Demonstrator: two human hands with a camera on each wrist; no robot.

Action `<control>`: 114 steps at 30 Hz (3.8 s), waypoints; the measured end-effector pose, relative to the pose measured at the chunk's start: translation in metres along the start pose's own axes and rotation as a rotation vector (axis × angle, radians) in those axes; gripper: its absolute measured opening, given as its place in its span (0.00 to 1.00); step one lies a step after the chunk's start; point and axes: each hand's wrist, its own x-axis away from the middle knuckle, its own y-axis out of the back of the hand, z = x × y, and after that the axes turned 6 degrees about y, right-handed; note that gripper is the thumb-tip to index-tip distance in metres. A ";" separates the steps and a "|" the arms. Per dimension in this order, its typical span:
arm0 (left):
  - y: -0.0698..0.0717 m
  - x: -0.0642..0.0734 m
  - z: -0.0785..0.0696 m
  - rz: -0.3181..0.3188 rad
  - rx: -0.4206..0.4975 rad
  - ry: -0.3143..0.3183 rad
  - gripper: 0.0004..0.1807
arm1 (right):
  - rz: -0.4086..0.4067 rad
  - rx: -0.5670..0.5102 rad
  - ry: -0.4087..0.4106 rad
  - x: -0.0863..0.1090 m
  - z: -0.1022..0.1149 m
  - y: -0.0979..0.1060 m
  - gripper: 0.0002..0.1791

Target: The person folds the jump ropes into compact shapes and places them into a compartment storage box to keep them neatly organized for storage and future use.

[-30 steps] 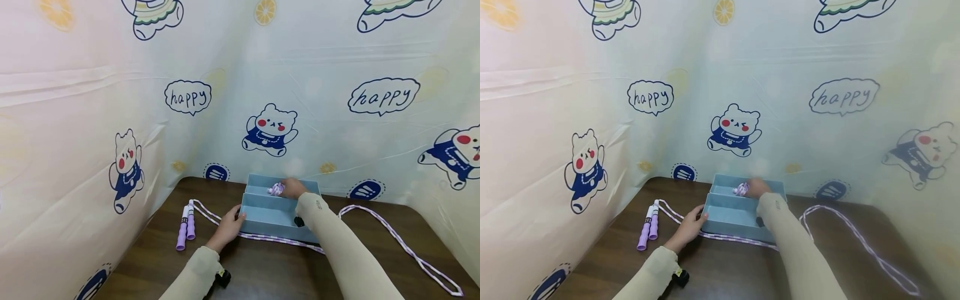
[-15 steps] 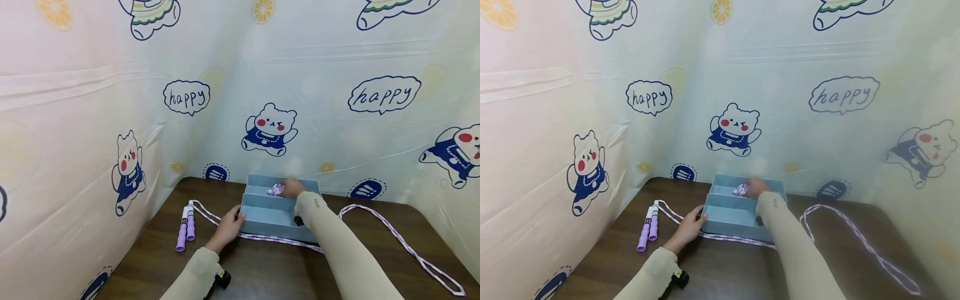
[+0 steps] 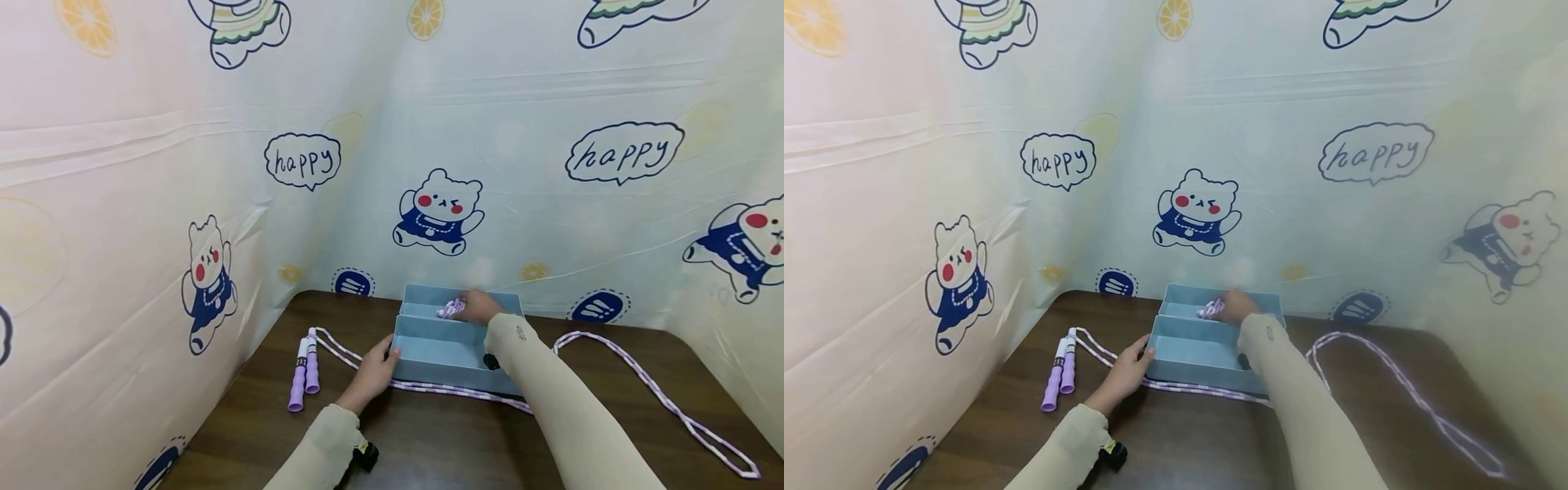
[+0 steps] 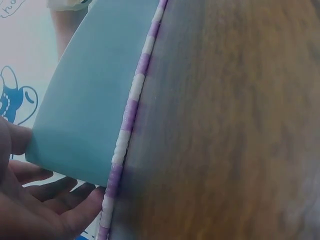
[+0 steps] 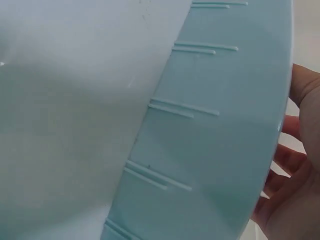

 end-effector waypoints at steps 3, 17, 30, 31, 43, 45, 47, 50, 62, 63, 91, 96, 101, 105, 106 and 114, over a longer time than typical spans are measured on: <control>-0.001 0.000 0.000 -0.011 -0.017 -0.016 0.28 | 0.008 -0.023 -0.004 0.007 0.000 0.004 0.41; 0.000 -0.004 0.002 -0.013 -0.011 -0.009 0.28 | 0.011 -0.022 -0.010 0.059 0.007 0.036 0.31; 0.010 0.000 -0.006 0.050 -0.011 0.019 0.32 | -0.028 -0.032 0.026 0.095 0.010 0.058 0.28; 0.011 0.000 -0.007 0.055 -0.017 0.021 0.33 | -0.028 -0.033 0.028 0.097 0.010 0.058 0.28; 0.028 0.004 -0.014 0.118 -0.092 -0.001 0.32 | -0.019 -0.013 0.103 0.119 0.014 0.061 0.26; 0.031 0.005 -0.015 0.115 -0.123 0.008 0.31 | -0.018 0.012 0.140 0.124 0.015 0.063 0.26; 0.034 0.006 -0.016 0.110 -0.150 0.006 0.29 | -0.025 0.034 0.177 0.130 0.015 0.064 0.26; 0.040 0.009 -0.018 0.103 -0.191 -0.001 0.29 | -0.038 0.049 0.209 0.139 0.016 0.067 0.25; 0.072 0.018 -0.008 0.078 -0.357 -0.003 0.31 | -0.132 0.077 0.336 0.170 0.017 0.059 0.20; 0.074 0.019 -0.006 0.073 -0.370 -0.003 0.31 | -0.147 0.087 0.357 0.172 0.017 0.058 0.19; 0.140 0.020 0.035 -0.136 -0.581 0.086 0.34 | -0.241 -0.032 0.366 0.236 -0.008 0.021 0.07; 0.144 0.021 0.043 -0.121 -0.601 0.140 0.34 | -0.201 -0.055 0.325 0.236 -0.014 0.015 0.06; 0.146 0.022 0.046 -0.104 -0.593 0.191 0.34 | -0.179 -0.061 0.331 0.239 -0.017 0.011 0.06; 0.148 0.024 0.051 -0.094 -0.602 0.202 0.37 | -0.169 -0.037 0.350 0.242 -0.017 0.009 0.08; 0.148 0.025 0.052 -0.089 -0.605 0.205 0.38 | -0.163 -0.027 0.349 0.243 -0.017 0.009 0.08; 0.153 0.026 0.059 -0.045 -0.550 0.282 0.39 | -0.099 0.018 0.360 0.245 -0.024 -0.002 0.10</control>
